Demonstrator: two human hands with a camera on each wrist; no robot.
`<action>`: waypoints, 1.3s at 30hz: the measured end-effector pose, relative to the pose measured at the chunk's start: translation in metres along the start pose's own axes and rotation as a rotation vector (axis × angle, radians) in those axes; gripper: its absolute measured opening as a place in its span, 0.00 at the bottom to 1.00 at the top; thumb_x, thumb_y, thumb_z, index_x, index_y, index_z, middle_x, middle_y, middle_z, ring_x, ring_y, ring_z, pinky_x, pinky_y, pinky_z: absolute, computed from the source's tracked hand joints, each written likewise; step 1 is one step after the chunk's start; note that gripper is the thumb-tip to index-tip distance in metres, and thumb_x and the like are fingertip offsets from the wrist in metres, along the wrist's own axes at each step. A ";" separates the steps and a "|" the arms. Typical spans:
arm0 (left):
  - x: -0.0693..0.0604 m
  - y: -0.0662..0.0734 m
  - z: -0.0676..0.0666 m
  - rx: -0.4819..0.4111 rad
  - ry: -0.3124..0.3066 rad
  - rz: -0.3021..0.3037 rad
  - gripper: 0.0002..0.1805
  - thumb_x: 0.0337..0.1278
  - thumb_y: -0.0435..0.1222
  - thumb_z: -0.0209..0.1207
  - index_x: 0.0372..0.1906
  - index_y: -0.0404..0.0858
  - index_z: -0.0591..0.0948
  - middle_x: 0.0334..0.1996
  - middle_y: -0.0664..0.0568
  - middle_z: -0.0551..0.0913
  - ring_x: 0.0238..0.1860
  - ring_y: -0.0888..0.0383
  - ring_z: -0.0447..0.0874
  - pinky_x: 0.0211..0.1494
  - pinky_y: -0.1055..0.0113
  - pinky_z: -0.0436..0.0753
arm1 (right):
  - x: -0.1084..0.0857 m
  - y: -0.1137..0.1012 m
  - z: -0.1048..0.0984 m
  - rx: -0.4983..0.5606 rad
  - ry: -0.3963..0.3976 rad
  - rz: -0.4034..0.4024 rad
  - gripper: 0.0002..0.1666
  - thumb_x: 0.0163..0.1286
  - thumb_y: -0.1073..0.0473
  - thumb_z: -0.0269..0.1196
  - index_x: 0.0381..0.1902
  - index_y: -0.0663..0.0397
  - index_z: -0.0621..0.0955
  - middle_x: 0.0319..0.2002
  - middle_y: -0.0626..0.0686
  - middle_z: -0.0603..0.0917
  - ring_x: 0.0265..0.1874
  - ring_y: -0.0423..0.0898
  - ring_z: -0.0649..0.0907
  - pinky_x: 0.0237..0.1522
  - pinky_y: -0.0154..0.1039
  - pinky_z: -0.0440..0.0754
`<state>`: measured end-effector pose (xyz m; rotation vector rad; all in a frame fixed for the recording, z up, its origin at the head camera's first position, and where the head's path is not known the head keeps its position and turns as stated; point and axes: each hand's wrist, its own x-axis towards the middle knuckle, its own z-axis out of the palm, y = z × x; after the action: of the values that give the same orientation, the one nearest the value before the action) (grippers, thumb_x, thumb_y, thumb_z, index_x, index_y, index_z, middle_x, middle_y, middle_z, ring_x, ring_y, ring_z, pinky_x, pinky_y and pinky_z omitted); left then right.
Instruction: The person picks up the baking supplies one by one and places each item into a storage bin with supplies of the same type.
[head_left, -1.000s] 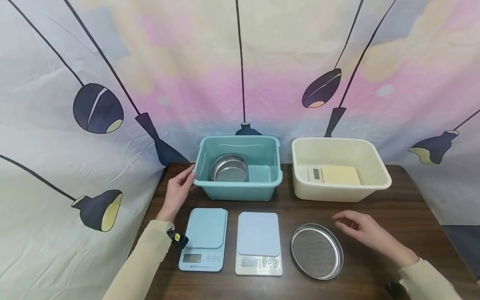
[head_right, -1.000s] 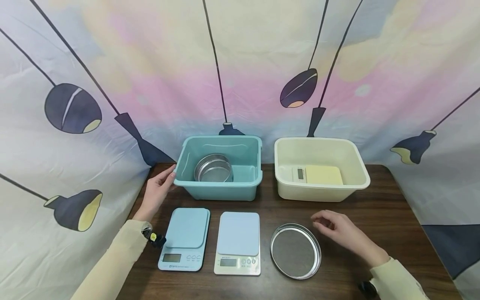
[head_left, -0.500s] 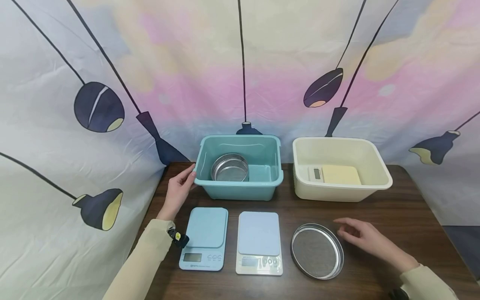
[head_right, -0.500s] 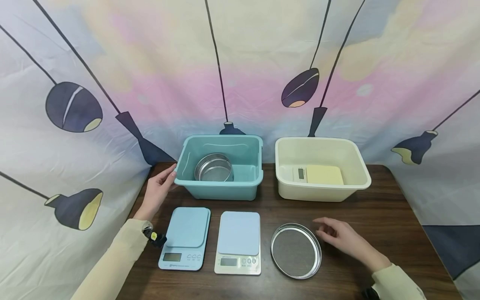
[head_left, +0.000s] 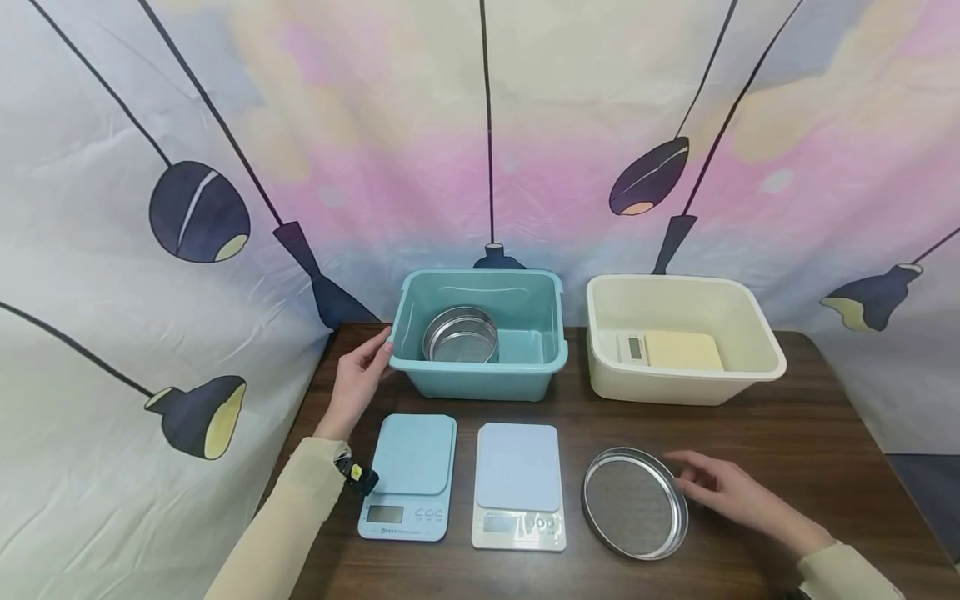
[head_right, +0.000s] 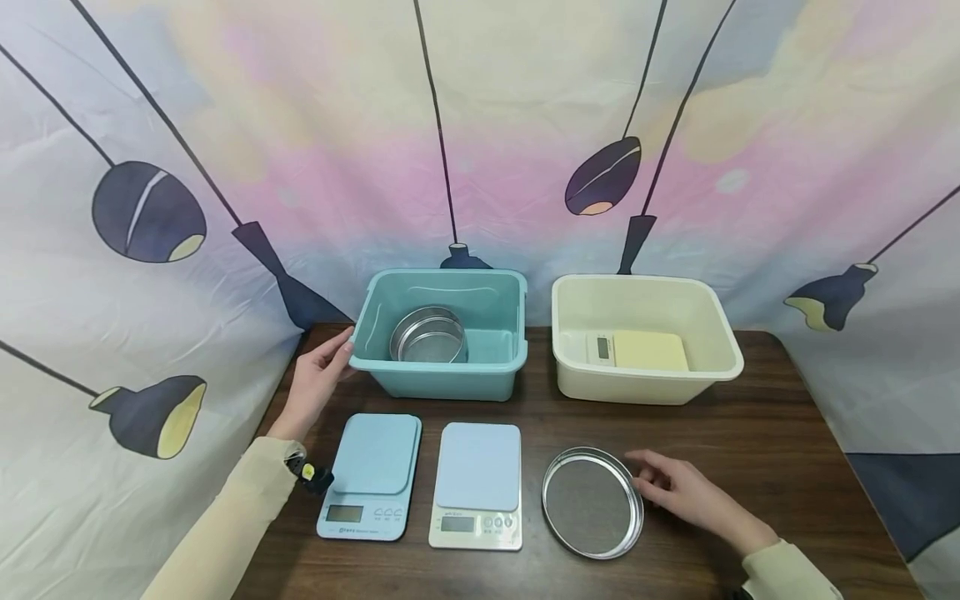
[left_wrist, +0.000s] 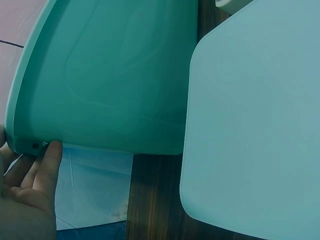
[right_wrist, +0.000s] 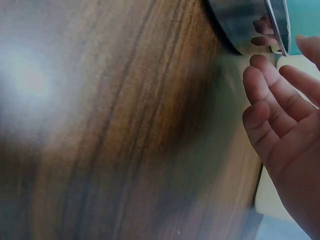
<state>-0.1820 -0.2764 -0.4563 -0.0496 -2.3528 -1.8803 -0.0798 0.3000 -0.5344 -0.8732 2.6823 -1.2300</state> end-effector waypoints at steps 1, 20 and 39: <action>0.000 0.000 0.000 0.001 -0.001 0.001 0.26 0.80 0.42 0.56 0.75 0.38 0.73 0.69 0.37 0.76 0.62 0.43 0.82 0.57 0.67 0.86 | -0.001 0.000 0.001 0.015 -0.008 -0.002 0.20 0.71 0.68 0.67 0.59 0.62 0.80 0.30 0.34 0.82 0.25 0.29 0.77 0.23 0.30 0.76; -0.001 0.002 0.000 0.016 0.001 0.002 0.26 0.80 0.41 0.56 0.75 0.38 0.73 0.69 0.36 0.76 0.61 0.45 0.82 0.55 0.71 0.86 | -0.007 0.010 0.011 0.096 -0.072 0.027 0.20 0.72 0.70 0.65 0.60 0.69 0.78 0.24 0.40 0.80 0.22 0.31 0.77 0.21 0.31 0.76; 0.003 -0.001 -0.004 -0.073 -0.019 -0.011 0.26 0.79 0.39 0.57 0.75 0.34 0.72 0.71 0.34 0.74 0.54 0.65 0.86 0.54 0.71 0.87 | -0.001 0.007 0.009 0.110 -0.116 0.101 0.19 0.73 0.69 0.62 0.59 0.74 0.80 0.27 0.34 0.77 0.25 0.29 0.76 0.24 0.31 0.76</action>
<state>-0.1844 -0.2806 -0.4559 -0.0625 -2.3012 -1.9787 -0.0794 0.2983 -0.5452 -0.7594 2.5090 -1.2506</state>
